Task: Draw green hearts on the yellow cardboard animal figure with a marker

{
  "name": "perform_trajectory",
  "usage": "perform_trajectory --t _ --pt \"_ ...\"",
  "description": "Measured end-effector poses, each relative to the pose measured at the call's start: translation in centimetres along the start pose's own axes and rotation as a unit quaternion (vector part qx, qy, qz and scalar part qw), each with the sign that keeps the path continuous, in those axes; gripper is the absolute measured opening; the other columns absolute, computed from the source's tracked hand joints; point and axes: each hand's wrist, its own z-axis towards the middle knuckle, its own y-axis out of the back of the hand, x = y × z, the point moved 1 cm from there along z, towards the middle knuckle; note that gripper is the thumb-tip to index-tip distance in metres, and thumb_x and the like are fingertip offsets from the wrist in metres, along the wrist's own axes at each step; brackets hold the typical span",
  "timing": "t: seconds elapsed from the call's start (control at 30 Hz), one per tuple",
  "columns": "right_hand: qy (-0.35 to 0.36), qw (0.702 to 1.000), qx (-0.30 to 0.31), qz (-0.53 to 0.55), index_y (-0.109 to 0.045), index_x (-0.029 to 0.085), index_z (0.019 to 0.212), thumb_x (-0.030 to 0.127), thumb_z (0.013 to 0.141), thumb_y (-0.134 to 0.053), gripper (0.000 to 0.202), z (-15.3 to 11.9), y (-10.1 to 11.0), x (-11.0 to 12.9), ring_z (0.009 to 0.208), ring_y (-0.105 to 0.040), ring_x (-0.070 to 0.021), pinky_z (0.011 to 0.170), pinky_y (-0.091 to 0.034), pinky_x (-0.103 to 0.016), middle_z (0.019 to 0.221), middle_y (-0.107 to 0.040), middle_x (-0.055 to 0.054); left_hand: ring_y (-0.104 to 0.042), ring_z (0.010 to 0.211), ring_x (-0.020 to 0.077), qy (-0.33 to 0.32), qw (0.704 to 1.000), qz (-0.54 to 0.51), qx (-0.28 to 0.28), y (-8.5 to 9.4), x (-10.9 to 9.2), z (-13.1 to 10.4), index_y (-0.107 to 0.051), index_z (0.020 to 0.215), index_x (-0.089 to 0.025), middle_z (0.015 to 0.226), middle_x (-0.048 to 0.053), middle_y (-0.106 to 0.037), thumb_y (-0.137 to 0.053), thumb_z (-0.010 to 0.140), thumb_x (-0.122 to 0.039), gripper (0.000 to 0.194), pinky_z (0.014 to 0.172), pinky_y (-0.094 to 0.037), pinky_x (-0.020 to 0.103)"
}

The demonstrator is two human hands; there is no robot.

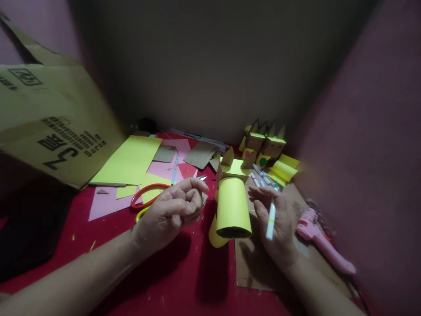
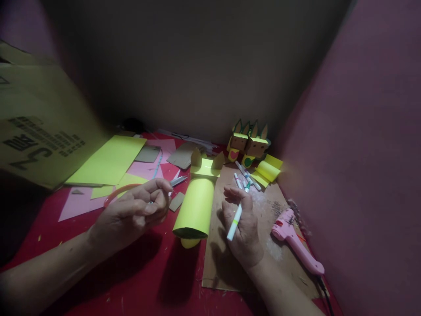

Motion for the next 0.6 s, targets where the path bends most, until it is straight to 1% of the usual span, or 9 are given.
perform_trajectory --t 0.2,0.3,0.37,0.43,0.47,0.5,0.6 --pt "-0.003 1.000 0.004 -0.003 -0.061 0.029 0.127 0.034 0.103 -0.063 0.025 -0.1 -0.1 0.4 0.107 -0.077 -0.0249 0.090 -0.064 -0.046 0.122 -0.077 -0.010 -0.038 0.055 0.0091 0.013 0.999 0.029 -0.026 -0.2 -0.1 -0.2 -0.076 0.089 -0.018 0.061 -0.005 -0.051 -0.069 0.053 -0.010 0.038 0.053 -0.026 0.026" --pt "-0.007 1.000 0.002 0.002 -0.060 0.029 0.127 0.034 0.104 -0.061 0.023 0.0 -0.2 0.8 0.104 -0.077 -0.0243 0.083 -0.064 -0.042 0.119 -0.078 -0.009 -0.039 0.055 0.0096 0.011 0.999 0.036 -0.016 -0.2 -0.1 -0.2 -0.077 0.090 -0.018 0.062 -0.004 -0.052 -0.072 0.057 -0.014 0.034 0.053 -0.027 0.026" --pt "-0.006 1.000 -0.002 0.005 -0.060 0.029 0.126 0.033 0.104 -0.061 0.023 0.0 -0.2 1.0 0.101 -0.077 -0.0240 0.079 -0.064 -0.040 0.117 -0.078 -0.009 -0.035 0.052 0.0088 0.014 0.999 0.038 -0.007 -0.1 0.0 -0.1 -0.078 0.087 -0.018 0.058 -0.004 -0.051 -0.076 0.062 -0.017 0.025 0.050 -0.026 0.025" --pt "-0.004 1.000 -0.004 0.007 -0.062 0.029 0.125 0.033 0.103 -0.062 0.023 0.0 -0.2 1.2 0.100 -0.078 -0.0241 0.078 -0.065 -0.040 0.116 -0.078 -0.008 -0.029 0.047 0.0071 0.032 0.998 0.048 -0.010 0.3 0.4 0.1 -0.077 0.080 -0.018 0.052 -0.006 -0.046 -0.079 0.068 -0.020 0.012 0.047 -0.021 0.023" --pt "-0.004 1.000 -0.005 0.008 -0.062 0.029 0.125 0.032 0.103 -0.063 0.022 0.0 -0.2 1.3 0.100 -0.078 -0.0241 0.078 -0.065 -0.040 0.116 -0.079 -0.008 -0.024 0.045 0.0060 0.050 0.997 0.055 -0.016 0.6 0.6 0.3 -0.076 0.077 -0.018 0.050 -0.008 -0.042 -0.081 0.071 -0.022 0.008 0.046 -0.017 0.022" --pt "-0.004 1.000 -0.006 0.008 -0.063 0.029 0.124 0.032 0.103 -0.063 0.022 0.0 -0.2 1.4 0.100 -0.078 -0.0241 0.079 -0.065 -0.040 0.116 -0.079 -0.008 -0.022 0.044 0.0059 0.068 0.996 0.063 -0.020 0.8 1.0 0.5 -0.075 0.077 -0.018 0.048 -0.009 -0.038 -0.082 0.073 -0.024 0.010 0.045 -0.016 0.022" --pt "-0.006 1.000 -0.010 0.009 -0.064 0.030 0.124 0.031 0.103 -0.063 0.021 0.0 -0.3 1.6 0.102 -0.078 -0.0239 0.082 -0.065 -0.040 0.117 -0.079 -0.007 -0.019 0.044 0.0053 0.104 0.991 0.084 -0.022 1.4 2.0 0.8 -0.074 0.081 -0.018 0.049 -0.010 -0.036 -0.086 0.078 -0.032 0.018 0.044 -0.013 0.021"
